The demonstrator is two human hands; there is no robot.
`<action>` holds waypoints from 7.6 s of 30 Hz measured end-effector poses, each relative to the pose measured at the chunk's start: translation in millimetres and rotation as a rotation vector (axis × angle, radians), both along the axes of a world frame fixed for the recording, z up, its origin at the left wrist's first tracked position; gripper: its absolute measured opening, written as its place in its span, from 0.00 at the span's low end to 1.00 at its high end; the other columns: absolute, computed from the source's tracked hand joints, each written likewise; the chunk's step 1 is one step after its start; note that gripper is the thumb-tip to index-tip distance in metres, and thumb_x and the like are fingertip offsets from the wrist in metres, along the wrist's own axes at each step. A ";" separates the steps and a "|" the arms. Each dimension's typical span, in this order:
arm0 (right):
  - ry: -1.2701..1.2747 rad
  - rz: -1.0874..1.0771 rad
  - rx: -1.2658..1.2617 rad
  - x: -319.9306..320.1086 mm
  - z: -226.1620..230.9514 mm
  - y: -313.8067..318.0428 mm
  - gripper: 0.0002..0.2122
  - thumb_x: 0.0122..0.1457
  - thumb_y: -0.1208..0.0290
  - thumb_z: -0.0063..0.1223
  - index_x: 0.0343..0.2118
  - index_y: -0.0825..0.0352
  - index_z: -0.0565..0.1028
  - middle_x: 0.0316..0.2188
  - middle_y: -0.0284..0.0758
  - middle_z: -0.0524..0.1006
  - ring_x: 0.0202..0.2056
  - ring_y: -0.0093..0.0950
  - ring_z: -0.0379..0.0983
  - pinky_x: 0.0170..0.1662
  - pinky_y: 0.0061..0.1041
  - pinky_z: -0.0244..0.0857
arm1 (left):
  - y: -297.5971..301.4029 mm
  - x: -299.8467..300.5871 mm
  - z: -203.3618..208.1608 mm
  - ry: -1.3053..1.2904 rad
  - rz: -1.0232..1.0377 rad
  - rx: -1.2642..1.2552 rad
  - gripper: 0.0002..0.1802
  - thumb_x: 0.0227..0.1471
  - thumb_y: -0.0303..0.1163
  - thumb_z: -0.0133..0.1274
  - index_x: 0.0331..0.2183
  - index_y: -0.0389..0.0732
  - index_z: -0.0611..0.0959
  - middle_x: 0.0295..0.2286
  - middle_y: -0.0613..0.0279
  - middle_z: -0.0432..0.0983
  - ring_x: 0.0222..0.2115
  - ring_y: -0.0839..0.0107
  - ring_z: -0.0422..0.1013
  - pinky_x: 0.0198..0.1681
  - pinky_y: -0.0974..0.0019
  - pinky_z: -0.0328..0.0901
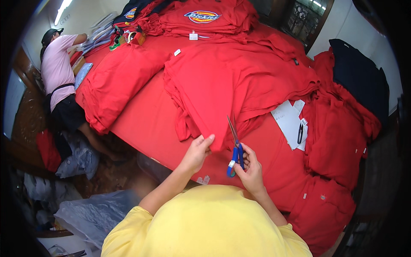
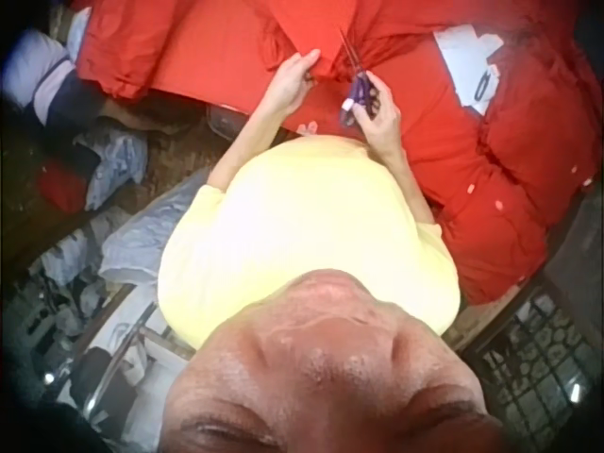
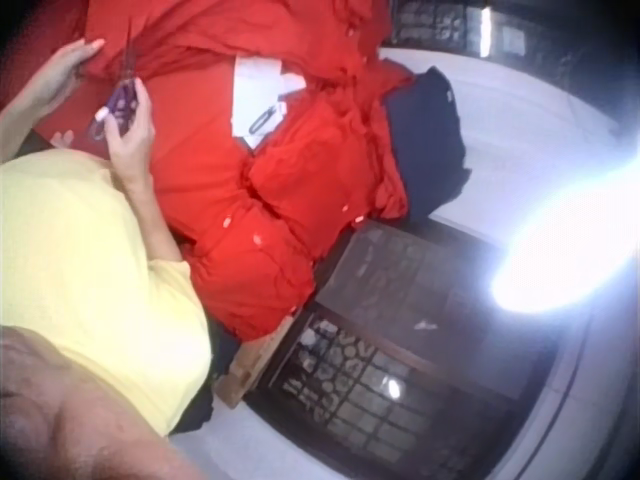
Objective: The person trims loose threads from a stack of red shirts using shears and then moves the stack aside.
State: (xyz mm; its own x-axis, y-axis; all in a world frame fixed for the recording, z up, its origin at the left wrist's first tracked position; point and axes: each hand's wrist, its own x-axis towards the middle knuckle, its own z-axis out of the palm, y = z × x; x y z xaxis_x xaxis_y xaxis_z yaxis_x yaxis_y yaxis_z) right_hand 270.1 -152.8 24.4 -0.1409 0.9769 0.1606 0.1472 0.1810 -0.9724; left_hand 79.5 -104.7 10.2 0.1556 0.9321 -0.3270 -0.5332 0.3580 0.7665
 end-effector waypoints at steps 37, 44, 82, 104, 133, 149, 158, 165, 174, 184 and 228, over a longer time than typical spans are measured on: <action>1.466 -0.448 0.296 109.5 91.0 359.3 0.05 0.60 0.81 0.38 0.37 0.75 0.64 0.35 0.41 0.63 0.37 0.35 0.65 0.49 0.48 0.68 | 70.6 -73.6 -65.1 1.067 0.347 0.246 0.38 0.48 0.49 0.56 0.53 0.36 0.65 0.46 0.45 0.68 0.48 0.57 0.65 0.52 0.58 0.59; 1.028 -0.733 0.122 119.3 -20.6 263.8 0.21 0.56 0.88 0.39 0.54 0.72 0.54 0.39 0.45 0.65 0.42 0.38 0.70 0.51 0.44 0.67 | 91.5 -36.9 -31.7 1.006 0.265 0.201 0.45 0.47 0.47 0.58 0.58 0.37 0.55 0.48 0.39 0.67 0.49 0.55 0.66 0.52 0.61 0.60; -0.060 -0.133 -0.197 79.6 -56.5 98.8 0.27 0.49 0.88 0.47 0.55 0.68 0.59 0.29 0.28 0.67 0.32 0.17 0.68 0.34 0.14 0.63 | -13.7 -19.5 -8.0 1.044 -0.231 0.326 0.17 0.56 0.40 0.51 0.26 0.37 0.70 0.16 0.61 0.72 0.19 0.75 0.70 0.23 0.69 0.62; 0.244 -0.109 0.031 16.7 26.3 34.8 0.23 0.53 0.87 0.38 0.55 0.74 0.57 0.35 0.40 0.70 0.39 0.32 0.73 0.44 0.29 0.72 | 38.6 -25.4 62.3 0.758 0.230 0.780 0.11 0.58 0.29 0.44 0.42 0.36 0.75 0.38 0.56 0.74 0.34 0.61 0.73 0.37 0.63 0.68; -0.334 0.027 0.163 19.6 4.0 -20.1 0.28 0.50 0.80 0.55 0.56 0.69 0.62 0.33 0.39 0.72 0.29 0.26 0.73 0.32 0.23 0.69 | 34.0 -11.4 42.7 -0.255 -0.029 0.186 0.11 0.56 0.23 0.46 0.43 0.40 0.73 0.38 0.63 0.75 0.36 0.75 0.73 0.39 0.70 0.71; 0.233 0.014 -0.167 6.0 -10.3 -10.2 0.27 0.55 0.87 0.45 0.60 0.67 0.58 0.35 0.36 0.69 0.33 0.22 0.73 0.35 0.21 0.68 | 15.4 -2.3 48.6 -0.092 -0.119 0.119 0.12 0.56 0.30 0.48 0.43 0.42 0.73 0.36 0.67 0.75 0.37 0.75 0.72 0.38 0.66 0.67; 0.191 -0.099 -0.096 -7.5 -10.4 11.5 0.28 0.52 0.89 0.45 0.58 0.68 0.57 0.36 0.32 0.64 0.37 0.20 0.68 0.39 0.18 0.68 | -4.8 27.7 -2.1 0.227 -0.314 0.204 0.16 0.59 0.42 0.45 0.31 0.38 0.76 0.25 0.63 0.76 0.31 0.75 0.71 0.38 0.70 0.65; -0.010 0.004 -0.188 12.8 -3.6 9.1 0.26 0.52 0.88 0.47 0.55 0.66 0.61 0.35 0.31 0.65 0.37 0.18 0.67 0.41 0.18 0.67 | 108.8 -22.6 9.6 -0.418 0.161 0.152 0.21 0.58 0.32 0.44 0.51 0.33 0.67 0.51 0.53 0.66 0.53 0.59 0.62 0.58 0.52 0.55; -0.332 0.224 -0.260 55.8 20.6 26.8 0.24 0.51 0.83 0.49 0.54 0.68 0.63 0.30 0.29 0.68 0.30 0.17 0.66 0.34 0.17 0.63 | 219.6 -128.2 -3.4 -0.241 0.397 0.235 0.24 0.59 0.32 0.37 0.58 0.45 0.60 0.55 0.58 0.59 0.54 0.59 0.60 0.59 0.55 0.54; 0.711 0.448 -0.453 -71.4 82.8 194.0 0.16 0.60 0.76 0.45 0.51 0.67 0.61 0.28 0.31 0.69 0.27 0.27 0.72 0.41 0.41 0.74 | 178.2 -112.2 -45.5 0.138 0.611 0.141 0.19 0.57 0.33 0.44 0.49 0.38 0.66 0.41 0.54 0.67 0.40 0.69 0.69 0.45 0.67 0.65; -0.398 -0.068 0.190 14.2 10.0 42.9 0.36 0.42 0.85 0.61 0.57 0.68 0.59 0.39 0.38 0.67 0.40 0.31 0.67 0.43 0.27 0.65 | 101.7 -82.6 -43.9 0.461 0.321 0.164 0.12 0.56 0.38 0.50 0.37 0.42 0.68 0.24 0.65 0.70 0.20 0.77 0.69 0.20 0.75 0.64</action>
State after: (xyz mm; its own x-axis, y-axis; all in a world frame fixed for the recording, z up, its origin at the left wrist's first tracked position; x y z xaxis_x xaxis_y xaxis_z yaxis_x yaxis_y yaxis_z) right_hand 284.3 -110.0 34.4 -0.1644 0.9445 0.2845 0.5213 0.3281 -0.7878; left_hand -3.0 -3.0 -33.6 -0.2670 0.9533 -0.1412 -0.1938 0.0904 0.9769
